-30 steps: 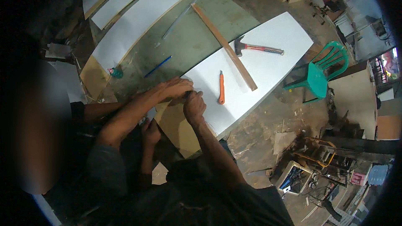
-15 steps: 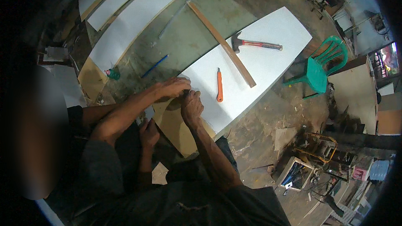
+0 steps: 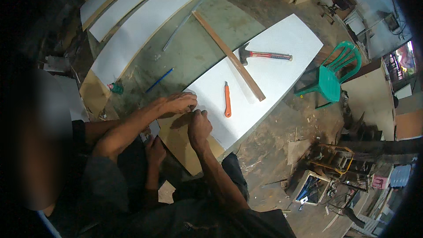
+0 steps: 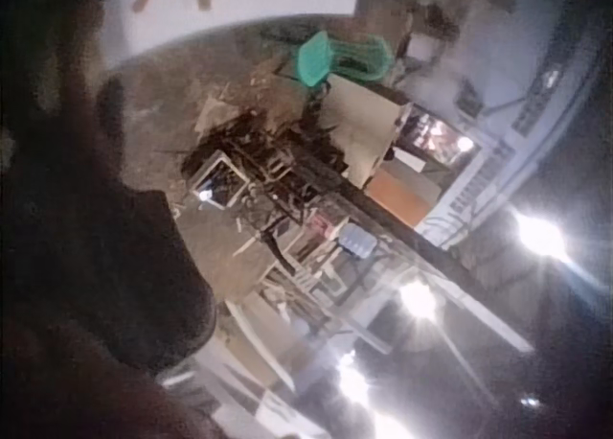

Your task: The person applies adhesive and trim to the edges of wood panels, using a utility knife to cut excess material and a straightedge for alignment.

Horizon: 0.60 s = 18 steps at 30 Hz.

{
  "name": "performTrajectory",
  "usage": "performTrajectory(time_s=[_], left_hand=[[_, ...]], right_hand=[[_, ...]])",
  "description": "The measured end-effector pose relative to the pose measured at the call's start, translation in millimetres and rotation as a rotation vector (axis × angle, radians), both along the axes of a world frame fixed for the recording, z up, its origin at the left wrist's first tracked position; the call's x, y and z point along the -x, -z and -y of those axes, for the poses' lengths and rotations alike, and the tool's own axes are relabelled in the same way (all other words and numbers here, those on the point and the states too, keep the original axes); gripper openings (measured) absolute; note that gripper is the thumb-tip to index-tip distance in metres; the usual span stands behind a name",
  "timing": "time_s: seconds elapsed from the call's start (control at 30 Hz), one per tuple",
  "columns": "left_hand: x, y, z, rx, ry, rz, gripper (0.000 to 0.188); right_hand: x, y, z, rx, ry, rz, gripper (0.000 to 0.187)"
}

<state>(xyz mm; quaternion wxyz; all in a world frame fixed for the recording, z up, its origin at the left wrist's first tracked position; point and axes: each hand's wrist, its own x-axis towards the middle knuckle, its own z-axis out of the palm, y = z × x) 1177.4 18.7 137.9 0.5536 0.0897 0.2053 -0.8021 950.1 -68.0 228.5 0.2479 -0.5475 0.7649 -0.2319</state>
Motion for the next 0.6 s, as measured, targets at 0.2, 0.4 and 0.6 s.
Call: performTrajectory(time_s=[0.2,0.4,0.6], left_hand=[[-1.5,3.2,-9.6,-0.033,-0.022,-0.001,0.031],[1.6,-6.6,-11.3,-0.086,-0.046,0.052,0.032],[0.0,1.0,-11.5,-0.037,-0.013,0.212,0.024]], right_hand=[[-1.0,3.4,15.8,-0.118,0.016,-0.032,0.018],[8.8,15.3,18.5,-0.125,-0.084,-0.050,0.019],[3.6,-2.3,12.9,-0.132,-0.118,-0.038,0.021]])
